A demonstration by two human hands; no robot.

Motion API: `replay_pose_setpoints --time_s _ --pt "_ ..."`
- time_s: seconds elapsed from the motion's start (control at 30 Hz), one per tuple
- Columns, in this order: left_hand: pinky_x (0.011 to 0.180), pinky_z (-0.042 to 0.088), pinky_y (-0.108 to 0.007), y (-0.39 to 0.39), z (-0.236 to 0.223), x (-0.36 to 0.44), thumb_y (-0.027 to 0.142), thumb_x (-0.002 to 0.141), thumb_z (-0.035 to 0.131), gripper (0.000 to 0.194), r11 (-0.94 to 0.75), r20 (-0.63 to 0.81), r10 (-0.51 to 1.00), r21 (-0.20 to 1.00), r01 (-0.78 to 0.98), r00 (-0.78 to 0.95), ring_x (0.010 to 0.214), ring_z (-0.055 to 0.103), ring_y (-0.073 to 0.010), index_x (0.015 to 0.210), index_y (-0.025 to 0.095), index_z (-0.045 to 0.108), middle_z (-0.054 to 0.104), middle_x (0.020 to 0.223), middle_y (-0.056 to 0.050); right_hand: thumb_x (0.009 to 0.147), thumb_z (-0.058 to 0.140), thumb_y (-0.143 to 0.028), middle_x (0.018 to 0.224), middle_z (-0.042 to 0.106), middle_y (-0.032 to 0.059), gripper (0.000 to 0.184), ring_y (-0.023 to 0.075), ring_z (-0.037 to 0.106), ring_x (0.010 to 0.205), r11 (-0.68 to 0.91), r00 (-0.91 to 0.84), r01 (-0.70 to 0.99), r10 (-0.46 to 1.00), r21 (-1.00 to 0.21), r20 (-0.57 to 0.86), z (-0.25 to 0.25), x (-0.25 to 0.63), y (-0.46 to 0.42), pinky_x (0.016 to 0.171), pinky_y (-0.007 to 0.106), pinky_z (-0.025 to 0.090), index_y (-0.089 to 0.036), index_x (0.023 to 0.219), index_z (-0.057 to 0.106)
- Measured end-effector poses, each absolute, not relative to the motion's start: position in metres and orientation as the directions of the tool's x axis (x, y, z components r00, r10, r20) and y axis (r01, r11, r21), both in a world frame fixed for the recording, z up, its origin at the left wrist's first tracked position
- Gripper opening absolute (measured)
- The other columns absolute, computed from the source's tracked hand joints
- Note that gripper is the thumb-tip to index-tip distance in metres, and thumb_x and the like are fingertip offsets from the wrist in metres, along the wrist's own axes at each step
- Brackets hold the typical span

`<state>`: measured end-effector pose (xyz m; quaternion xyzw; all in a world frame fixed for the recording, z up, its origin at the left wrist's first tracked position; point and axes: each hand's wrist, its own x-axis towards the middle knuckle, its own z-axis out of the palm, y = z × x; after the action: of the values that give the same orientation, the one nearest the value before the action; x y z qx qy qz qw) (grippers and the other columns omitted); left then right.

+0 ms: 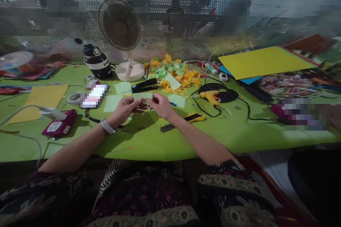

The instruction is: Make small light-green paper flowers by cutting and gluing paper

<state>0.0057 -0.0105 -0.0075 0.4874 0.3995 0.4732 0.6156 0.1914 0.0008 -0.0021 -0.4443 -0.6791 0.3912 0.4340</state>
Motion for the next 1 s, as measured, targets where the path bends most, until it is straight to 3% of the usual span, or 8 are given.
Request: replay_pose_setpoints --time_s 0.37,0.63,0.87,1.0 --pt "0.071 0.063 -0.035 -0.01 -0.005 0.008 0.057 0.061 0.087 0.053 0.081 -0.039 0.974 0.98 -0.184 0.222 0.071 0.075 -0.0203 0.076 0.011 0.066 0.077 0.077 -0.01 0.077 0.068 -0.071 0.056 0.043 -0.0054 0.057 0.0102 0.045 0.052 0.322 -0.212 0.246 0.938 -0.914 0.273 0.0 0.191 -0.001 0.048 0.024 0.037 -0.022 0.064 0.042" --pt "0.064 0.061 -0.029 -0.013 -0.003 0.01 0.06 0.057 0.088 0.056 0.088 -0.048 0.972 0.982 -0.169 0.229 0.064 0.072 -0.0165 0.078 0.011 0.069 0.076 0.072 -0.008 0.071 0.077 -0.062 0.07 0.063 -0.0001 0.049 0.0105 0.054 0.056 0.21 -0.312 0.114 0.935 -0.971 0.166 0.002 0.189 -0.003 0.053 0.026 0.049 -0.016 0.083 0.063" --pt "0.067 0.061 -0.031 -0.009 0.002 0.006 0.058 0.058 0.088 0.055 0.09 -0.058 0.977 0.985 -0.148 0.207 0.064 0.072 -0.0172 0.076 0.011 0.067 0.076 0.074 -0.01 0.073 0.078 -0.058 0.061 0.059 -0.0027 0.047 0.0078 0.053 0.05 0.235 -0.301 0.123 0.935 -0.964 0.189 0.005 0.192 0.001 0.05 0.024 0.047 -0.018 0.069 0.055" --pt "0.066 0.061 -0.031 -0.009 0.006 0.003 0.056 0.06 0.088 0.051 0.091 -0.06 0.979 0.984 -0.155 0.193 0.068 0.074 -0.0198 0.074 0.012 0.065 0.077 0.076 -0.012 0.074 0.079 -0.057 0.061 0.06 -0.0021 0.045 0.007 0.052 0.048 0.22 -0.312 0.114 0.934 -0.969 0.176 0.007 0.195 0.004 0.047 0.022 0.046 -0.018 0.07 0.057"
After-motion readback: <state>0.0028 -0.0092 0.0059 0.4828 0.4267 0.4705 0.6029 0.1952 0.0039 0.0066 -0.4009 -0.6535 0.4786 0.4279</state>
